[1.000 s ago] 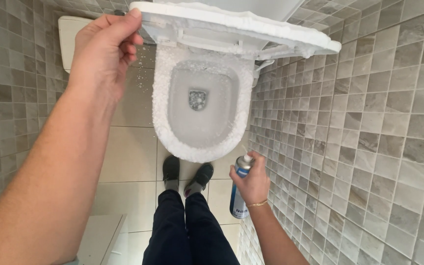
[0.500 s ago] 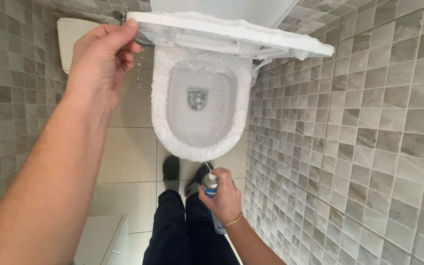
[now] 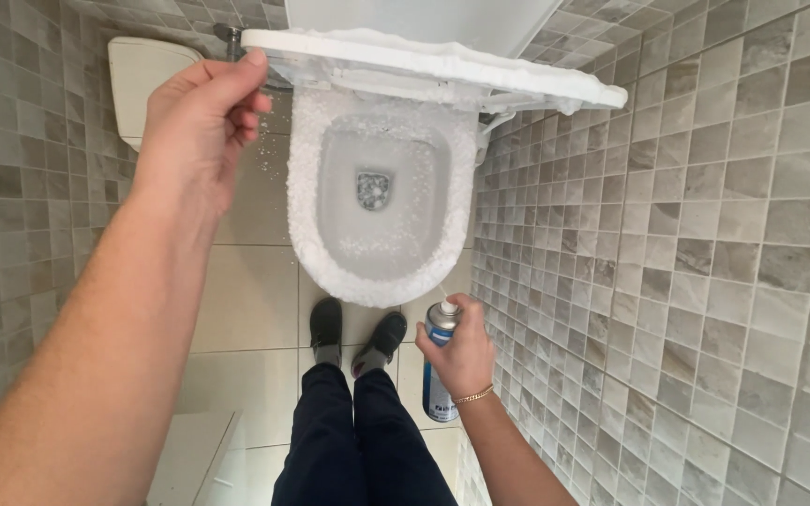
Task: The person sprays foam cleaner into the toilet bowl and onto the toilet seat, then onto the sink basin, faucet, and shower fixtures. They retrieve a yellow sponge from under the sink and scrub the sink basin and faucet with the sponge, spreading the foam across the surfaces.
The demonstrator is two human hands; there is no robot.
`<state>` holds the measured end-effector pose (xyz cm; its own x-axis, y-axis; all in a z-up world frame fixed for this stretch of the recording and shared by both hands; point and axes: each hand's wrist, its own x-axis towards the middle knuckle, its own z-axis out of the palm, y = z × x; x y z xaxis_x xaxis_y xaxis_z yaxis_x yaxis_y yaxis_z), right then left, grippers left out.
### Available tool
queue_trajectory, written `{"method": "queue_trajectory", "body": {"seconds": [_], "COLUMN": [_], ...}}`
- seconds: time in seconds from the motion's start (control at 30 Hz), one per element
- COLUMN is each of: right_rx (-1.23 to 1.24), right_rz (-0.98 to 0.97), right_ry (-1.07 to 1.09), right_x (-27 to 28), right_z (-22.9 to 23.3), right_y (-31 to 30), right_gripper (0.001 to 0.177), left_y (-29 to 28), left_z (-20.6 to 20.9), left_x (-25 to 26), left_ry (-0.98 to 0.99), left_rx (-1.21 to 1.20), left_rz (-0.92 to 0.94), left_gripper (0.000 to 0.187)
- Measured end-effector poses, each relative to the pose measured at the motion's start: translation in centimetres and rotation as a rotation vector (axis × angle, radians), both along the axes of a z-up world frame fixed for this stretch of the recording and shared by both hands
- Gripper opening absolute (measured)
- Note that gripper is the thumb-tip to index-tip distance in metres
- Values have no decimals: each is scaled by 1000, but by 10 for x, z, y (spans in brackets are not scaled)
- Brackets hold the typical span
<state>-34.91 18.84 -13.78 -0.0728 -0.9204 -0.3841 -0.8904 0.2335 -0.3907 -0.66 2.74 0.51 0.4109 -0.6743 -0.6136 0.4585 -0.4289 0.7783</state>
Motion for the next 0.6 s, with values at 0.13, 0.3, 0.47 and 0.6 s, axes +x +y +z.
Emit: {"method": "queue_trajectory", "body": {"seconds": [0.13,0.3,0.47,0.6], "right_rx": [-127,-56,-24,-105], "right_rz": [173,172,3,-4], "right_ry": [-24,-18,71,52], "right_x": [3,-11,-18,-6], "right_z": [-4,-8,6,15], "right_y": [11,20,-6,-28], "right_gripper": [63,64,64,64], "left_y": [3,18,63,117], "left_z": [-1,-3,-37,-83], "left_x": [0,3,-6,-49], "left_ry": [5,16,-22,46], "left_rx": [-12,-23,-15,87], "left_rz": [7,31,134,199], "left_gripper": [25,27,21,23]}}
